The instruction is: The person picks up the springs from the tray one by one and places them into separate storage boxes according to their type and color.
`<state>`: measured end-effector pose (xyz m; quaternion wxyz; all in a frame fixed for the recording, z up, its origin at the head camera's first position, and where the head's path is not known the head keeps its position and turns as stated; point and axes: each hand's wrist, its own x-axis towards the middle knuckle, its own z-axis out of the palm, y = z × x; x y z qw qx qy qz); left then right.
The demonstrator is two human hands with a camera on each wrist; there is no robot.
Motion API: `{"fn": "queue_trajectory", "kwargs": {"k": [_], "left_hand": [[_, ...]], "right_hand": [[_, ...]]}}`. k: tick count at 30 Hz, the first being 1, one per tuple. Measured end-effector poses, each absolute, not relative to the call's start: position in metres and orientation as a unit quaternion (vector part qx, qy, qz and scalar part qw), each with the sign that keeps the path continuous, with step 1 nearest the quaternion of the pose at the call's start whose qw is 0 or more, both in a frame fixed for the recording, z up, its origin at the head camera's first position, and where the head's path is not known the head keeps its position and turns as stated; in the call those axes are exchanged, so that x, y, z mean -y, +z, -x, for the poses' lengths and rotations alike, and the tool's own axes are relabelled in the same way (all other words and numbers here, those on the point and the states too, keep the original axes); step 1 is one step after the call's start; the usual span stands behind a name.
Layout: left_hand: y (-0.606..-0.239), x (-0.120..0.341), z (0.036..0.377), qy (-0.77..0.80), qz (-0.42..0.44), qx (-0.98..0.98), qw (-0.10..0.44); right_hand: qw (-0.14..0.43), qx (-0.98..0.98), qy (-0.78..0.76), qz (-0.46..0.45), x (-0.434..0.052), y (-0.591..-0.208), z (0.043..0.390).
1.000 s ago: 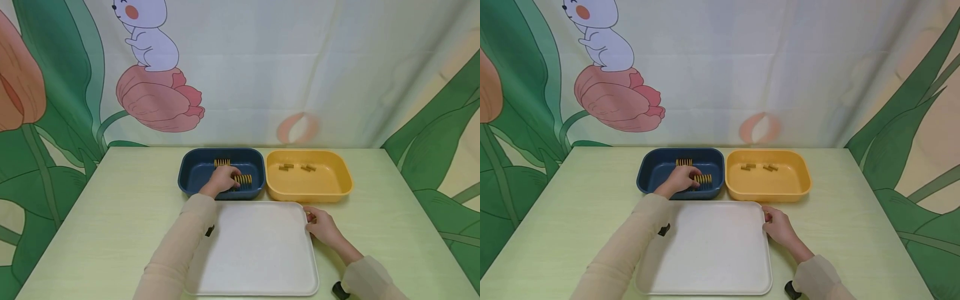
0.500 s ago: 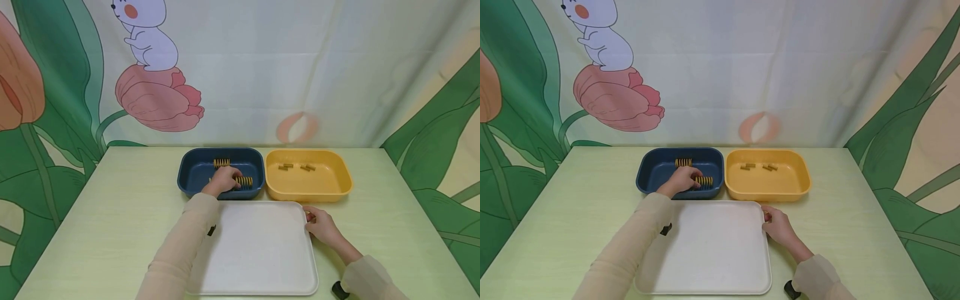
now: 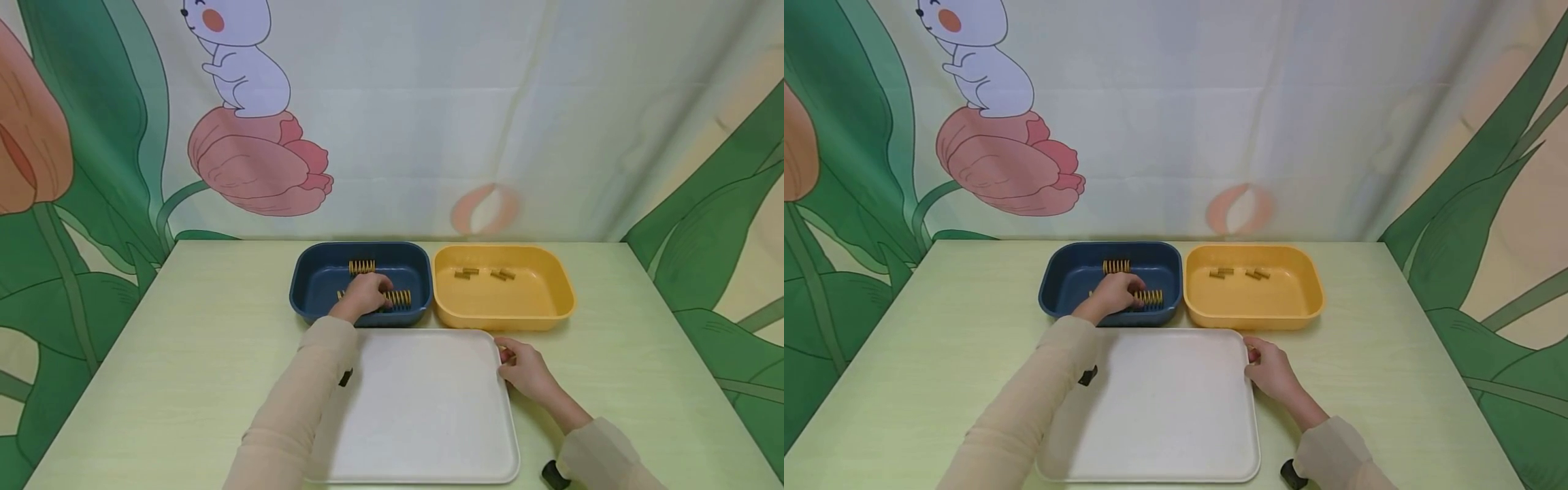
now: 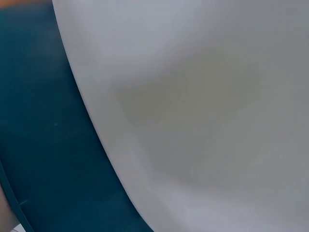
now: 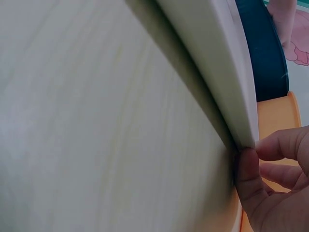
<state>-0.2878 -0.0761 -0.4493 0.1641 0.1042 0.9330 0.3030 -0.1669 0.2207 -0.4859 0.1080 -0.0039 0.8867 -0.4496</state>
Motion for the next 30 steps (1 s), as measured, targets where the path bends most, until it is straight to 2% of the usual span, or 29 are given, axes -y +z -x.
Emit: {"fn": "queue_trajectory", "kwargs": {"k": [10, 22, 30], "left_hand": [[-0.450, 0.085, 0.287, 0.321, -0.105, -0.932, 0.135], [-0.442, 0.097, 0.284, 0.382, -0.097, -0.907, 0.146], [-0.441, 0.106, 0.284, 0.386, -0.109, -0.907, 0.131]], "right_hand": [[0.108, -0.887, -0.449, 0.000, -0.220, -0.488, 0.167], [0.105, -0.888, -0.447, 0.004, -0.220, -0.489, 0.167], [0.108, -0.886, -0.450, 0.005, -0.220, -0.489, 0.168]]}}
